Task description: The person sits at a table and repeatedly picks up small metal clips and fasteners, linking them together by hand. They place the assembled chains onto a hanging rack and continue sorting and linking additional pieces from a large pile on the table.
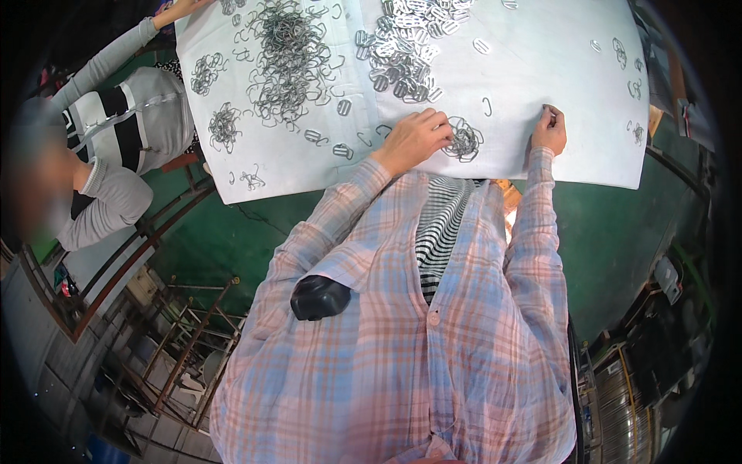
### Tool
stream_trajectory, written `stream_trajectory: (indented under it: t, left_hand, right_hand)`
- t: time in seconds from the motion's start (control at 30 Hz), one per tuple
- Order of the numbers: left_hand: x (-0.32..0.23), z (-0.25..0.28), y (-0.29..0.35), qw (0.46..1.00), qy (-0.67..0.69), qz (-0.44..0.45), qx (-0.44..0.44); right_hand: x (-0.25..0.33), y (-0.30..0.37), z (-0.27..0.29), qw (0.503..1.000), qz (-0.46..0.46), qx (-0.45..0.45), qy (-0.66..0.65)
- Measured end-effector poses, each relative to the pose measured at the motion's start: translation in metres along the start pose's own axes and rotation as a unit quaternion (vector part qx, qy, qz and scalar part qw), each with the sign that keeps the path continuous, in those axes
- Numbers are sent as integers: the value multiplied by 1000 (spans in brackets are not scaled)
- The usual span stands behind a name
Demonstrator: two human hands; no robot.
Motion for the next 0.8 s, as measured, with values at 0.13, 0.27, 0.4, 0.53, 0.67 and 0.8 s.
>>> stream_trajectory:
  t: [0.13,0.27,0.4,0.53,0.67,0.8]
  left_hand:
    - [24,35,8,994,-6,90,-64]
    - [67,86,55,974,-57,204,-83]
    - [96,120,111,943,-76,298,-123]
    - [102,130,144,918,-71,359,-154]
    - [103,104,157,933,-26,354,-65]
    - [83,78,150,938,-59,341,12]
  right_hand:
    - [-6,0,1,1000,2,-5,-11]
    - [2,3,1,1000,2,-23,11]
    - [5,5,0,999,-8,-28,23]
    - [-4,0,-2,999,36,-29,30]
    - [-9,-1,-2,999,33,-37,19]
    - [3,2,-1,998,19,-30,44]
Point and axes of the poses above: each hand's wrist, its own y-axis away from the middle knuckle, its own z-axis out of the back of the hand, x = y × z, the point moved 6 cm from there along -y, towards the middle knuckle, and after that the axes turned 4 degrees about -y, right-handed, at the moved point
